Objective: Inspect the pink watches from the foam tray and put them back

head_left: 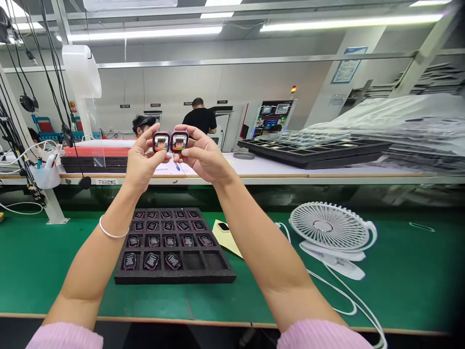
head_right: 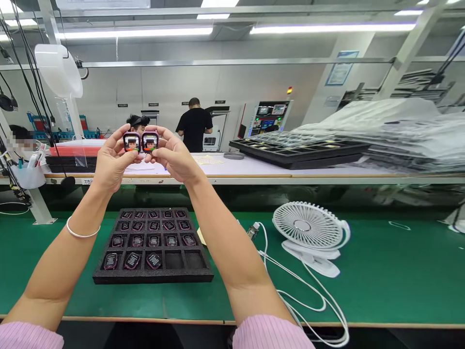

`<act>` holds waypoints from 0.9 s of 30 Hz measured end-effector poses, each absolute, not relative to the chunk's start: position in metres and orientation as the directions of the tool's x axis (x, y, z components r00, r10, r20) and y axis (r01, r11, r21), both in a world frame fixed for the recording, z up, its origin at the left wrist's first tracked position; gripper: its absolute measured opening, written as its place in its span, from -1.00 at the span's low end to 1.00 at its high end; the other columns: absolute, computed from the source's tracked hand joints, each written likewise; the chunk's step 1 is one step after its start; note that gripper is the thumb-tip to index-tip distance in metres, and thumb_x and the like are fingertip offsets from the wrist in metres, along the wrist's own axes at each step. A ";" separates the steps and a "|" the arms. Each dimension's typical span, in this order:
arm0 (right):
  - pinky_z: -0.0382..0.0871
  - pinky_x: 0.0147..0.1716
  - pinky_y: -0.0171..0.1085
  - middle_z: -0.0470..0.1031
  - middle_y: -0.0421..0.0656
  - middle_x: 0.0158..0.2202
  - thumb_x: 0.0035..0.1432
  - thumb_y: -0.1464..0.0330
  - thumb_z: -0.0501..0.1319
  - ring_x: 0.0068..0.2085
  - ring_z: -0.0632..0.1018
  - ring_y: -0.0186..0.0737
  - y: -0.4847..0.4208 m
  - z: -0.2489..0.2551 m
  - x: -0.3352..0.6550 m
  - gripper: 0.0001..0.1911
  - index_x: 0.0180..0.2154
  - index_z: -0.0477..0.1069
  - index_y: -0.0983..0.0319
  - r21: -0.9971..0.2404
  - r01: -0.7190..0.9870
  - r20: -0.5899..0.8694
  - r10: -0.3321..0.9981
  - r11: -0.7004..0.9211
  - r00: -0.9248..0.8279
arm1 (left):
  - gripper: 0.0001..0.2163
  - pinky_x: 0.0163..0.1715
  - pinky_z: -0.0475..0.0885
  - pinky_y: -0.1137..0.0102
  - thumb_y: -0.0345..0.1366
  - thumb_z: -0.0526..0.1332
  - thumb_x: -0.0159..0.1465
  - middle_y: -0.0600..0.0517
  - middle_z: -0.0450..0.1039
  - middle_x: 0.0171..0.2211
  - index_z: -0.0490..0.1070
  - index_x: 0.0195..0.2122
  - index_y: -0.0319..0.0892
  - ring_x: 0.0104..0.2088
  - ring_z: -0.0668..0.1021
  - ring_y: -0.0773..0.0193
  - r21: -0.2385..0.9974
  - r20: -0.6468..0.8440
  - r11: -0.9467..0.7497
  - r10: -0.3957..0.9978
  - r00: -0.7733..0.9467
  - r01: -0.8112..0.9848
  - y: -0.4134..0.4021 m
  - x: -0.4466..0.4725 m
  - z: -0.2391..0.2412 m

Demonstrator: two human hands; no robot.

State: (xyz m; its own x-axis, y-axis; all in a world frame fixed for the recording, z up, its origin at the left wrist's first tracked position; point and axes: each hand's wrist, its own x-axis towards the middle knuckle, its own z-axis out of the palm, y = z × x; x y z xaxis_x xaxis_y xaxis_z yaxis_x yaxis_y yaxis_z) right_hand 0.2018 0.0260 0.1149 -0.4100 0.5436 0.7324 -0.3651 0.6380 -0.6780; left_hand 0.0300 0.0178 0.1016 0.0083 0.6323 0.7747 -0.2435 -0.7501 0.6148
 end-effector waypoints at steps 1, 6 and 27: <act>0.50 -0.25 -0.26 0.47 -0.24 -0.22 -0.03 0.41 0.35 -0.36 0.54 -0.31 0.023 0.115 0.202 -0.44 0.04 0.30 0.17 -0.682 -0.357 0.729 0.551 0.638 -0.406 | -0.41 -0.28 0.56 0.41 -0.40 0.42 0.03 0.06 0.52 -0.18 0.44 0.14 -0.04 -0.40 0.57 0.36 0.614 0.776 -0.751 0.631 0.011 -0.244 0.016 0.030 0.101; 0.50 -0.29 -0.27 0.47 -0.27 -0.25 0.00 0.36 0.39 -0.39 0.52 -0.31 0.006 0.082 0.202 -0.46 0.03 0.32 0.15 -0.721 -0.355 0.693 0.614 0.595 -0.379 | -0.43 -0.29 0.56 0.43 -0.30 0.46 0.05 0.08 0.53 -0.23 0.44 0.12 -0.03 -0.40 0.56 0.35 0.650 0.744 -0.721 0.668 0.011 -0.240 0.001 0.033 0.068; 0.40 -0.36 -0.25 0.48 -0.22 -0.28 0.18 0.31 0.33 -0.41 0.53 -0.28 -0.067 -0.139 0.181 -0.62 0.04 0.40 0.15 -0.899 -0.436 0.193 0.923 0.031 -0.333 | -0.51 -0.39 0.59 0.46 -0.23 0.46 0.09 0.01 0.52 -0.16 0.44 0.05 -0.15 -0.48 0.56 0.42 0.971 0.120 -0.121 0.993 -0.019 -0.208 -0.079 0.016 -0.131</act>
